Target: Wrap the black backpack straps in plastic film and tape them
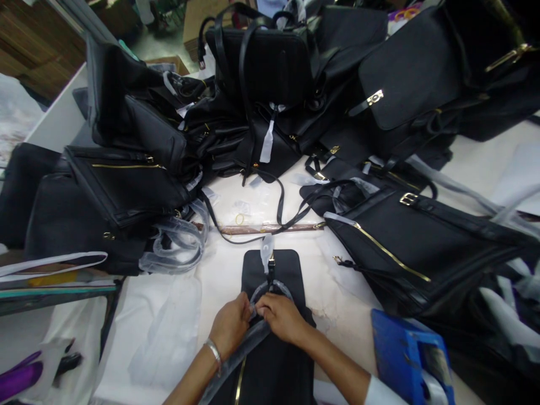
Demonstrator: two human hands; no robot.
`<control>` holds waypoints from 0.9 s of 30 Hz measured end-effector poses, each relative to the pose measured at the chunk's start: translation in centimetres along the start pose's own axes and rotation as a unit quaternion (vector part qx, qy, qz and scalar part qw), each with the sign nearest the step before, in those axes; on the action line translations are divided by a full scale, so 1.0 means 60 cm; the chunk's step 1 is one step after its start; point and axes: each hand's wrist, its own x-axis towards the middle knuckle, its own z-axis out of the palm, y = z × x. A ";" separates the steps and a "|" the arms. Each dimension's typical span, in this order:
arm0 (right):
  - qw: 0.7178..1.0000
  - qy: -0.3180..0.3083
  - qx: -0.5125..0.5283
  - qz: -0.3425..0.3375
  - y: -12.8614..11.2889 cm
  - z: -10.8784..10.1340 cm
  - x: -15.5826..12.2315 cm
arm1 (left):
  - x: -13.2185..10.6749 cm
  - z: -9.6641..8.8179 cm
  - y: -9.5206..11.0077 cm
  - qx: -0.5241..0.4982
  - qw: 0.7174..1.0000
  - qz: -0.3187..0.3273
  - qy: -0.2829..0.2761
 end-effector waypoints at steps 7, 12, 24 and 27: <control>0.992 -0.024 0.101 0.073 0.018 0.016 0.024 | 0.015 0.020 -0.006 -0.055 0.998 -0.012 -0.016; 0.995 -0.013 0.058 0.074 0.015 0.018 0.027 | 0.014 0.028 -0.021 -0.103 0.994 -0.015 -0.023; 0.994 -0.012 -0.096 0.047 -0.015 -0.003 0.021 | -0.023 -0.021 -0.037 -0.049 0.997 0.014 -0.052; 0.993 -0.039 -0.105 0.037 -0.011 -0.006 0.026 | -0.035 -0.029 -0.040 -0.009 0.997 0.021 -0.071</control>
